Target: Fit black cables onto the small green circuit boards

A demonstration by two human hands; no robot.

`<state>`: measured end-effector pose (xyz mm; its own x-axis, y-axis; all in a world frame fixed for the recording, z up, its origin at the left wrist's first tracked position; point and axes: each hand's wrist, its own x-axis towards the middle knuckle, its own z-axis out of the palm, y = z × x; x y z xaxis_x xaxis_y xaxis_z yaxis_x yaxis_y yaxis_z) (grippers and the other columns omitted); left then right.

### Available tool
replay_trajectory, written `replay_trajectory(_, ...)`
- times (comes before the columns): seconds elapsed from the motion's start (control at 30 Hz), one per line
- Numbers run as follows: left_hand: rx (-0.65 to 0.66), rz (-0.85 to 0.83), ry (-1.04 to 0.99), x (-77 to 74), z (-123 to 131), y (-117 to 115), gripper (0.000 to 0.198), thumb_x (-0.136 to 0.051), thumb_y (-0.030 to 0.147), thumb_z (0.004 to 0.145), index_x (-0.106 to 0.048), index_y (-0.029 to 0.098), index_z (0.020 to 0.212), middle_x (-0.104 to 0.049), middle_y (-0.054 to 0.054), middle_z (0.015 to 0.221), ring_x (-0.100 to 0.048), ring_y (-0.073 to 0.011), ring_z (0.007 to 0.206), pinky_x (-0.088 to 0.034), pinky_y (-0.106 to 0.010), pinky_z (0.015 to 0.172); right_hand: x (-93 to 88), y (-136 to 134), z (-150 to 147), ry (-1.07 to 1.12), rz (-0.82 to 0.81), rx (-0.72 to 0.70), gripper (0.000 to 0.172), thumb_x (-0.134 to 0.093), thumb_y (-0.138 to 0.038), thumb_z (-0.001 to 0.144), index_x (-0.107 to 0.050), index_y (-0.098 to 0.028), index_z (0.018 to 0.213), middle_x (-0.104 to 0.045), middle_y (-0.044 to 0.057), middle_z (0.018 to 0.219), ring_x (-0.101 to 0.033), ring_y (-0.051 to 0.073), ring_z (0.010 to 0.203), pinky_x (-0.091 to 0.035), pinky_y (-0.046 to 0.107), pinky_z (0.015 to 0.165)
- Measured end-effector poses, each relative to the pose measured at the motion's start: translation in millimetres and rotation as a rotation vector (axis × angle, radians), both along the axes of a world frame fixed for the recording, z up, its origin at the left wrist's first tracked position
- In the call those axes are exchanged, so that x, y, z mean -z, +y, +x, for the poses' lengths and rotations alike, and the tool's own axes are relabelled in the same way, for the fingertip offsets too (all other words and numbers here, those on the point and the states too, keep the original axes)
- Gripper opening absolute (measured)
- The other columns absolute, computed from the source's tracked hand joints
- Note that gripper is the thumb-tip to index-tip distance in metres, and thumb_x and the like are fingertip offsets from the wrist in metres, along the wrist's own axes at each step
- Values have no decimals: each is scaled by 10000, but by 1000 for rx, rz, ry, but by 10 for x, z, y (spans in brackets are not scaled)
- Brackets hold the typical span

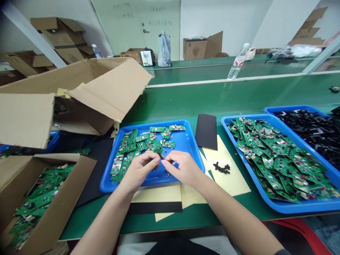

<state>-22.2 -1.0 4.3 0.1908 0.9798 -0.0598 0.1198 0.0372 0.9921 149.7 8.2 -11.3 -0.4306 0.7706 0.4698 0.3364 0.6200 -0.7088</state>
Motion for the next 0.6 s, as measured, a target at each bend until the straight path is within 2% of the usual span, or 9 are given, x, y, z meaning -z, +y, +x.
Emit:
replay_trajectory(0.2, 31, 73, 167, 8, -6, 16, 162, -611, 266, 771, -683, 188, 648, -580, -13, 639, -532, -155, 641, -450, -272, 624, 21, 13, 29, -34, 54, 21, 260, -481, -162, 855, -451, -193, 598, -525, -12, 562, -483, 105, 523, -375, 229, 526)
replay_trajectory(0.33, -32, 102, 197, 71, -19, 36, 97, -621, 223, 760, -715, 204, 777, -626, -30, 753, -571, -182, 739, -461, -306, 713, 14, 2, 30, -45, 77, 26, 264, -477, -136, 830, -419, -195, 580, -496, -22, 538, -458, 98, 499, -355, 225, 506)
replay_trajectory(0.43, -97, 100, 161, 123, -19, 37, 147, -593, 227, 784, -684, 199, 896, -626, -37, 854, -592, -158, 687, -478, -307, 682, -21, 0, 42, -36, 88, 32, 258, -467, -138, 850, -428, -193, 600, -503, -19, 553, -463, 96, 506, -366, 219, 510)
replay_trajectory(0.5, -85, 82, 122, 138, -4, 22, 163, -572, 242, 801, -639, 190, 941, -612, -34, 875, -608, -140, 645, -490, -292, 637, -43, 6, 54, -35, 97, 39, 247, -465, -151, 868, -446, -190, 625, -511, -13, 573, -473, 102, 521, -379, 223, 520)
replay_trajectory(0.6, -47, 2, -22, 123, 35, -10, 379, -598, 225, 783, -513, 211, 1153, -558, 17, 805, -634, -131, 622, -502, -272, 605, -54, 22, 71, -37, 110, 49, 223, -462, -167, 884, -472, -187, 662, -534, 8, 620, -507, 121, 570, -414, 241, 559)
